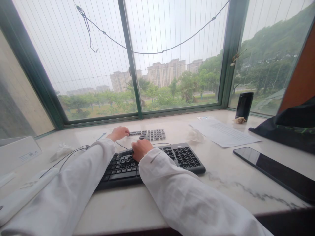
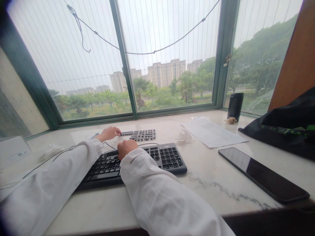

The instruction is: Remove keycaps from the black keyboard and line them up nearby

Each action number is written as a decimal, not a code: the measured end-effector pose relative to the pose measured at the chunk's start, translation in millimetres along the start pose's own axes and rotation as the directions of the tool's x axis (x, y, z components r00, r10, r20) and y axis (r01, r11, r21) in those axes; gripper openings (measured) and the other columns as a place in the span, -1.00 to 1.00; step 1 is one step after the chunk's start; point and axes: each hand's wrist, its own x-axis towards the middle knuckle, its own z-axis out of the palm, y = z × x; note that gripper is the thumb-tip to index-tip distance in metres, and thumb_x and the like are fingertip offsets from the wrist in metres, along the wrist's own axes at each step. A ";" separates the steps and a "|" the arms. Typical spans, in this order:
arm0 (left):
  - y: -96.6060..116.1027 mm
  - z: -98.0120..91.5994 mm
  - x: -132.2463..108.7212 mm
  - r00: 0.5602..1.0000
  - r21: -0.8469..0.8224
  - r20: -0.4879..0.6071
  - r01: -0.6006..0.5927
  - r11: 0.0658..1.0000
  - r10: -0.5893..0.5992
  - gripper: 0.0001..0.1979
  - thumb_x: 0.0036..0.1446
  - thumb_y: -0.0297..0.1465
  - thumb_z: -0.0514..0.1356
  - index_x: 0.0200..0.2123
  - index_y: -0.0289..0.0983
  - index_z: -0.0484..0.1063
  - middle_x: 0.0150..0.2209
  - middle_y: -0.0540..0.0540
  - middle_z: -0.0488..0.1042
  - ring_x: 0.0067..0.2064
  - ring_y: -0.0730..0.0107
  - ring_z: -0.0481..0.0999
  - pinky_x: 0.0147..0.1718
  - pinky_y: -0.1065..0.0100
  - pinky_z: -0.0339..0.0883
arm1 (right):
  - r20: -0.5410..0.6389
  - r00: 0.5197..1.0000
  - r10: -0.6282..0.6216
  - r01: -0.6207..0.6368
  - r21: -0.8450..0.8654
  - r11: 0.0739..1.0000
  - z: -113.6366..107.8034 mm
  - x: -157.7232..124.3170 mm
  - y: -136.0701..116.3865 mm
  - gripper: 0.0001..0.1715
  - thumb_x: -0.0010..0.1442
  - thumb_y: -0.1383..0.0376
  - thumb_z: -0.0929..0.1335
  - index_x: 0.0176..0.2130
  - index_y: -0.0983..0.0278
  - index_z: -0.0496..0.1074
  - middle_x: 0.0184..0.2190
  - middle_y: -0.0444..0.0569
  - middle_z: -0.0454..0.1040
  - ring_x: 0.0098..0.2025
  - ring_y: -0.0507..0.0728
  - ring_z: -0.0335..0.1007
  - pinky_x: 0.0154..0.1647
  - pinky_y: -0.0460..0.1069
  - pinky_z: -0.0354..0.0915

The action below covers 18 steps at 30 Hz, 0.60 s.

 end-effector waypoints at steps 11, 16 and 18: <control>2.4 -3.1 -2.6 1.000 0.000 -0.016 0.018 1.000 -0.018 -0.75 0.01 -0.23 0.20 -0.21 -0.06 0.55 -0.12 0.00 0.57 -0.07 0.25 0.48 -0.14 0.36 0.28 | -0.025 1.000 -0.008 0.008 0.026 1.000 2.3 0.7 0.8 -0.72 0.03 0.28 0.32 -0.25 0.34 0.50 -0.31 0.17 0.54 -0.24 0.25 0.51 -0.28 0.06 0.38; 2.5 -12.9 -13.7 0.998 0.013 -0.057 -0.005 1.000 0.006 -0.72 0.07 -0.19 0.15 -0.19 -0.09 0.55 -0.11 -0.01 0.57 -0.07 0.25 0.48 -0.15 0.37 0.27 | -0.038 0.999 -0.007 0.008 0.018 1.000 1.9 0.9 0.5 -0.70 0.00 0.29 0.32 -0.24 0.34 0.51 -0.32 0.16 0.54 -0.25 0.27 0.51 -0.29 0.07 0.39; 2.0 -20.1 -22.1 0.996 0.015 -0.080 -0.036 0.999 0.037 -0.71 0.09 -0.17 0.13 -0.18 -0.09 0.55 -0.12 0.00 0.57 -0.08 0.26 0.48 -0.16 0.37 0.27 | -0.029 1.000 -0.004 0.005 0.013 1.000 1.4 1.2 0.3 -0.70 0.00 0.29 0.33 -0.24 0.34 0.51 -0.32 0.16 0.54 -0.25 0.27 0.51 -0.30 0.07 0.39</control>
